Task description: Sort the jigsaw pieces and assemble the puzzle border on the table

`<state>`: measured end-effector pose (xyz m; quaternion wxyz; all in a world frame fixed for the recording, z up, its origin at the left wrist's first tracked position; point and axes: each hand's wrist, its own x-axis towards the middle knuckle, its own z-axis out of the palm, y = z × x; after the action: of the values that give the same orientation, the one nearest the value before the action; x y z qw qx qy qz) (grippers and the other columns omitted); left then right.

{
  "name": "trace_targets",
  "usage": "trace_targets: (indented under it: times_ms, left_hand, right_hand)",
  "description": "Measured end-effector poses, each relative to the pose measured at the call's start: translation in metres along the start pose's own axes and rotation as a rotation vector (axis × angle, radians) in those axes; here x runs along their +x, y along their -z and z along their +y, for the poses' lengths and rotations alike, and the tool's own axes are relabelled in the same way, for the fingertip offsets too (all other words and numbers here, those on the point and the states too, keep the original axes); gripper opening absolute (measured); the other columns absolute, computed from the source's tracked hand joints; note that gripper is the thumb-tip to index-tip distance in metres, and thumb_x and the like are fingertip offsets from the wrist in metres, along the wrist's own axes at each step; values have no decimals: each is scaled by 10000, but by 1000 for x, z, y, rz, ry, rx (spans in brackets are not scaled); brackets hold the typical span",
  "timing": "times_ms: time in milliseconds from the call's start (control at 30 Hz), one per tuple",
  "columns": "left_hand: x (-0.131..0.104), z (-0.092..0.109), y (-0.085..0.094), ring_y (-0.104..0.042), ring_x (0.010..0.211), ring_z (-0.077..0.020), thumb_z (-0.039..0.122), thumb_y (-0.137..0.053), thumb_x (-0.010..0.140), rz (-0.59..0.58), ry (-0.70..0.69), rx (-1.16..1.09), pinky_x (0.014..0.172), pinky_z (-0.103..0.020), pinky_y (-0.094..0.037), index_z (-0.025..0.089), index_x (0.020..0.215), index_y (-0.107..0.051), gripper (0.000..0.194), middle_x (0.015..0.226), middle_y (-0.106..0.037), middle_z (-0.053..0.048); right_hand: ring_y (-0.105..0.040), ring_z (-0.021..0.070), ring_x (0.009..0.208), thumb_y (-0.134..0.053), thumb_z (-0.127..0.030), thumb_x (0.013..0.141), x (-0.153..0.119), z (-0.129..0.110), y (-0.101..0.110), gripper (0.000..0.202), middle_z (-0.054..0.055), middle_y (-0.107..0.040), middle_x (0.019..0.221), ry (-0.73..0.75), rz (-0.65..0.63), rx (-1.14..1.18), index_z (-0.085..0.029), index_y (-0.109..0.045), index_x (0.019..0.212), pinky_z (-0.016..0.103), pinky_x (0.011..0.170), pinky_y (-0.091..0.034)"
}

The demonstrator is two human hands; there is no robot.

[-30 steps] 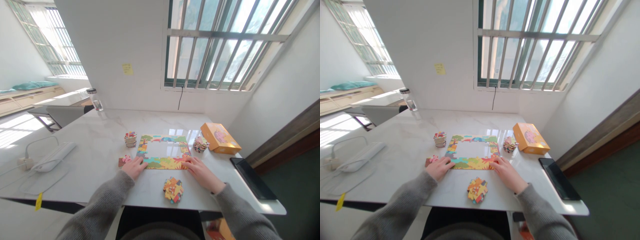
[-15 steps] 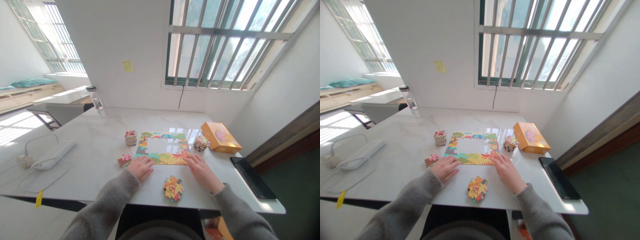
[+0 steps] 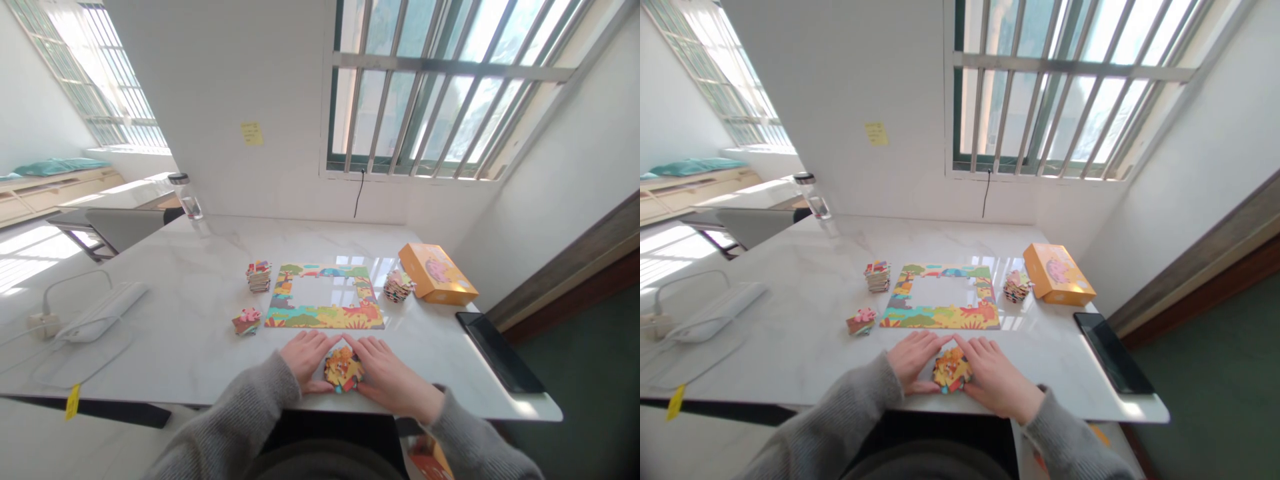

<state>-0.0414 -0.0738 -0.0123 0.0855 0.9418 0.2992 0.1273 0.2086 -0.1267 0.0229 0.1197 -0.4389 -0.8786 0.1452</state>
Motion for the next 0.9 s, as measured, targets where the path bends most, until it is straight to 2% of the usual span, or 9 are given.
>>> trace_targets:
  times_ms: [200,400,533,700,800,900]
  left_hand:
    - [-8,-13,8,-590,1025,-317,498,-703,807,21,43,59,894,-444,-467,169,1400,-455,722,1137,-638,-139]
    - [-25,-23,14,-610,1021,-296,406,-686,844,85,84,81,877,-441,-506,203,1400,-444,640,1160,-654,-113]
    - [-30,-26,12,-613,1024,-288,390,-680,848,119,75,67,891,-434,-515,204,1378,-460,603,1152,-658,-109]
    - [-29,-27,12,-610,1017,-280,315,-647,851,121,92,39,898,-434,-513,213,1364,-467,553,1136,-657,-98]
    - [-30,-26,15,-604,1017,-265,209,-599,826,128,89,0,892,-413,-512,217,1337,-482,524,1124,-648,-91]
    - [-30,-22,20,-598,993,-258,211,-615,785,160,89,-38,878,-402,-514,220,1300,-496,529,1115,-621,-91]
  right_hand:
    - [-510,292,1186,-608,-141,860,23,3,-10,852,119,-551,1270,63,21,50,-254,-166,1580,489,1041,-451]
    - [-495,278,1223,-527,-53,854,45,-11,-12,849,125,-530,1287,45,-13,119,-259,-150,1586,477,1081,-433]
    - [-490,278,1248,-536,-71,864,47,-13,-12,829,127,-524,1303,39,-22,182,-268,-171,1582,478,1095,-423]
    - [-507,275,1263,-631,-194,877,42,-2,0,768,140,-504,1344,55,-59,287,-236,-264,1549,452,1109,-419]
    - [-493,261,1292,-637,-200,878,41,1,10,680,136,-477,1390,91,-60,319,-229,-358,1497,426,1122,-411]
    - [-502,245,1280,-662,-209,874,45,0,16,622,114,-489,1383,158,-65,350,-246,-419,1445,404,1115,-419]
